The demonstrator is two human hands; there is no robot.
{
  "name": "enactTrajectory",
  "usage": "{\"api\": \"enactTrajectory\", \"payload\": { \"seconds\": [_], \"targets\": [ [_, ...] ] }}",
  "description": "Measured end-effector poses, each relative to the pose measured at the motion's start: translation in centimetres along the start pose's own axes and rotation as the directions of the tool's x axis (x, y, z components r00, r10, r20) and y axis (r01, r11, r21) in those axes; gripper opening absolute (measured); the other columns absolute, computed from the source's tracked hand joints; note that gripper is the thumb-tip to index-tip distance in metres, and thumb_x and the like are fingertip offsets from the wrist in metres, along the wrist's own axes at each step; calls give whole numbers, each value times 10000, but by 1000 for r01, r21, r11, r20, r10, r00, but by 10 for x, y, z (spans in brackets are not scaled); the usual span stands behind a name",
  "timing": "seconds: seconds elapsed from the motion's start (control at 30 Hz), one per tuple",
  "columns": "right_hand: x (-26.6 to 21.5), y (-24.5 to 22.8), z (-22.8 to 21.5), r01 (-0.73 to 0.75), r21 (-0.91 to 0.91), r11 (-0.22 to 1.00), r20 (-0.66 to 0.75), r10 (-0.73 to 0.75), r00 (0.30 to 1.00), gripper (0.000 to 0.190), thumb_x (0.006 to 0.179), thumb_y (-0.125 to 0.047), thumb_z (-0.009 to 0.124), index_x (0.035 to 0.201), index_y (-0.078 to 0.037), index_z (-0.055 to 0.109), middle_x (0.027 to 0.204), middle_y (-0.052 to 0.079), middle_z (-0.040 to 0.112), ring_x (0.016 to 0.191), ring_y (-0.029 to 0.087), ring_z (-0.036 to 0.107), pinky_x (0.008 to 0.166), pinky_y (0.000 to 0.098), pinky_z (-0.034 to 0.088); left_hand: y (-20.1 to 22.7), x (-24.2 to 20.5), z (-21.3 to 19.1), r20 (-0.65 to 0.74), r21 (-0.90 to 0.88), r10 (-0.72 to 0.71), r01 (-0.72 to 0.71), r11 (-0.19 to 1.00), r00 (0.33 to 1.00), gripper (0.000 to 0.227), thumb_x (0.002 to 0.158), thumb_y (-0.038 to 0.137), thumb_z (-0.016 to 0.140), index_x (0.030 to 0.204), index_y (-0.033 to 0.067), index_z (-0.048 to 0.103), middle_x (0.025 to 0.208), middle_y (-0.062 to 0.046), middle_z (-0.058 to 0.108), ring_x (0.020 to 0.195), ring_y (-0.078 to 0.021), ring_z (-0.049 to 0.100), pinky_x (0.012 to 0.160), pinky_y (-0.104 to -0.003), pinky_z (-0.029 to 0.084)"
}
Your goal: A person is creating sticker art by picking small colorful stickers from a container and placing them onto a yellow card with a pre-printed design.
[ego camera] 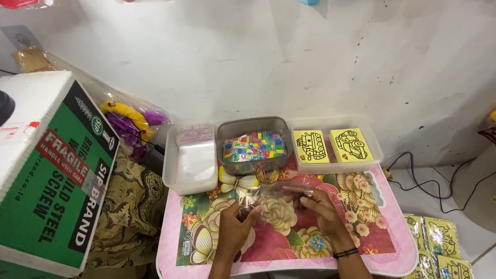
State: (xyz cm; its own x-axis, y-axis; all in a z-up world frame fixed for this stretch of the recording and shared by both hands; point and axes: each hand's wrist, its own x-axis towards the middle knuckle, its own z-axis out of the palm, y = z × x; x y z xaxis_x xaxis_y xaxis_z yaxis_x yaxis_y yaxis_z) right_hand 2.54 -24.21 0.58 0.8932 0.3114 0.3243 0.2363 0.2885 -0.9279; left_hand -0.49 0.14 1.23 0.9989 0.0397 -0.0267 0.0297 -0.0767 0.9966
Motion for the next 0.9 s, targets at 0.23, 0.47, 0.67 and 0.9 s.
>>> {"api": "enactTrajectory", "payload": {
  "seconds": [0.23, 0.47, 0.67, 0.9],
  "targets": [
    [0, -3, 0, -59, -16, 998, -8, 59, 998, 517, 826, -84, 571, 1310, 57, 687, 932, 119, 725, 826, 167, 584, 762, 265, 446, -10, 3, 0, 38, 55, 45, -47, 997, 998, 249, 874, 257, 794, 960, 30, 848, 529, 24, 578, 461, -74, 409, 471, -254, 313],
    [-3, 7, -5, 1, 19, 1000, -93, 1, 996, 452, 912, -104, 556, 1320, 42, 684, 892, 67, 689, 685, 108, 469, 631, 233, 365, -1, 1, 3, -2, 30, 53, -53, 998, 999, 176, 900, 185, 755, 934, 21, 807, 676, -47, 749, 572, -104, 617, 557, -239, 490],
    [-5, 17, -13, 30, 213, 977, -263, 28, 964, 487, 903, -32, 531, 1365, 105, 603, 1067, 141, 698, 820, 167, 624, 719, 251, 469, -7, 3, 3, 7, -66, 56, -55, 996, 998, 177, 924, 148, 731, 977, -16, 770, 725, -84, 752, 631, -123, 677, 598, -247, 564],
    [-6, 23, -17, 49, 249, 967, -274, 22, 962, 473, 937, -56, 522, 1383, 95, 556, 995, 159, 691, 770, 178, 662, 730, 281, 574, -9, 3, 1, 15, -126, 26, -24, 992, 1000, 143, 945, 102, 705, 989, -26, 753, 753, -92, 740, 621, -125, 646, 584, -254, 544]
  ]
}}
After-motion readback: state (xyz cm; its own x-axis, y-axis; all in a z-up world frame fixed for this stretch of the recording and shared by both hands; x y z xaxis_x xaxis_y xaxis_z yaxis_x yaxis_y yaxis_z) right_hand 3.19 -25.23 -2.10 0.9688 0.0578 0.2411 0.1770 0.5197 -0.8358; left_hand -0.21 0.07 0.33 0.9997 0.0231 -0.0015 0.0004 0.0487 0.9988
